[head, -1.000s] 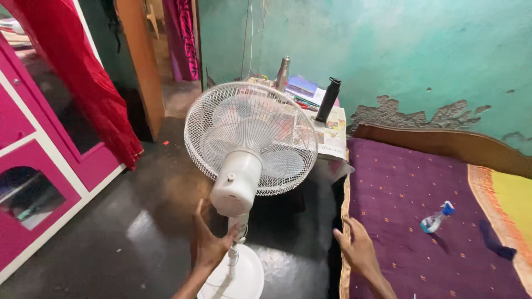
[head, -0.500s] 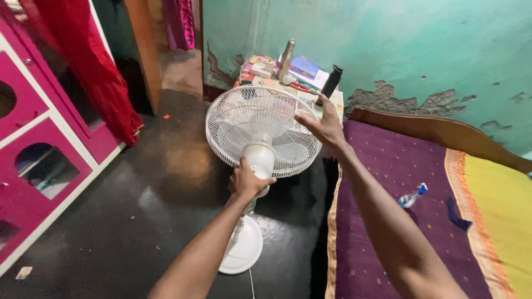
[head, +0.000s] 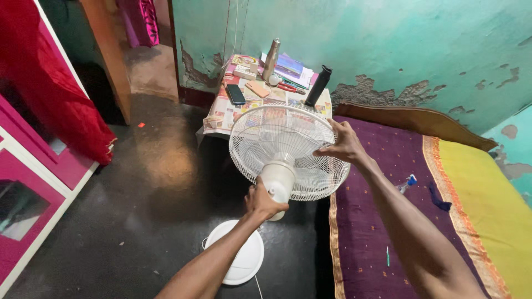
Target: The person uses a screwdriver to adjust the neck of a white pedestal fan, then rotates the fan head to test its movement. The person continues to tighten screws on the fan's neck and base, ensuring the fan is stable.
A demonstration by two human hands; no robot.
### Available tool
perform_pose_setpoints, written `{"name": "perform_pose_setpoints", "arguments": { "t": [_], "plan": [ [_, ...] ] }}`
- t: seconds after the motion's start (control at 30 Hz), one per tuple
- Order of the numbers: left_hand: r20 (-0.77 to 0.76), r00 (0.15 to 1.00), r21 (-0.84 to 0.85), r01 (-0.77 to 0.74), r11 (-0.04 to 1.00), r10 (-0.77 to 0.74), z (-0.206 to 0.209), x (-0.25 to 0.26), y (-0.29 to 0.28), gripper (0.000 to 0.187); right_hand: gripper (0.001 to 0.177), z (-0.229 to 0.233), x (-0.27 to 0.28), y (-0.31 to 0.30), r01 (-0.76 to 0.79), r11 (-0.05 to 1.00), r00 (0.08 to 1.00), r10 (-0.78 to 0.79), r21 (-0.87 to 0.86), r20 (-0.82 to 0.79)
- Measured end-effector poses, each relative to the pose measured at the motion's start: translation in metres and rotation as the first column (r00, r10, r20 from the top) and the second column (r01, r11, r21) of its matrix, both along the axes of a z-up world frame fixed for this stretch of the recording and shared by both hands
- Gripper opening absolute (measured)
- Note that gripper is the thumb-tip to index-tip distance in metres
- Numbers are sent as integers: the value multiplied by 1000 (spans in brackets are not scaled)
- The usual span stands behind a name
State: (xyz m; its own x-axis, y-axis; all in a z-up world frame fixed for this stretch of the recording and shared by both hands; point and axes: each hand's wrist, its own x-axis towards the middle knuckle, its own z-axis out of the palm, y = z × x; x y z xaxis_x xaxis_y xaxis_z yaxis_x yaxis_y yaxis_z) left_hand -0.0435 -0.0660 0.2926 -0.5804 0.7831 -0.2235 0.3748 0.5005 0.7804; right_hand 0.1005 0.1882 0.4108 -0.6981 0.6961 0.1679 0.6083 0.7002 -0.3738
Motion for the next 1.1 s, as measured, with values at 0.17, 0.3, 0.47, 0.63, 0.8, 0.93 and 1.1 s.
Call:
{"name": "perform_pose_setpoints", "arguments": {
  "t": [0.17,0.3,0.47,0.63,0.8,0.93,1.1],
  "plan": [
    [-107,959,47,269,962,-263,20,-29,8,111,97,-2,50,-19,212,977,969,-214,-33,-125],
    [-133,745,57,664,746,-653,22,-94,28,97,100,-11,98,-31,212,977,964,-210,-5,-165],
    [-177,489,-203,831,518,-854,23,-143,90,90,133,-7,84,-34,184,903,966,-240,-388,-101],
    [-298,586,-83,770,632,-753,19,-153,98,107,122,-5,56,-52,203,824,932,-328,-529,-152],
    [-120,962,282,271,920,-247,-8,-134,60,133,118,-2,60,-67,223,785,920,-366,-577,-142],
    [593,786,67,-266,962,176,-40,-106,20,129,117,-18,62,-70,132,795,885,-364,-592,-291],
    [764,629,109,-345,932,143,-57,-74,55,98,108,-19,69,-45,186,773,894,-389,-606,-223]
  ]
}}
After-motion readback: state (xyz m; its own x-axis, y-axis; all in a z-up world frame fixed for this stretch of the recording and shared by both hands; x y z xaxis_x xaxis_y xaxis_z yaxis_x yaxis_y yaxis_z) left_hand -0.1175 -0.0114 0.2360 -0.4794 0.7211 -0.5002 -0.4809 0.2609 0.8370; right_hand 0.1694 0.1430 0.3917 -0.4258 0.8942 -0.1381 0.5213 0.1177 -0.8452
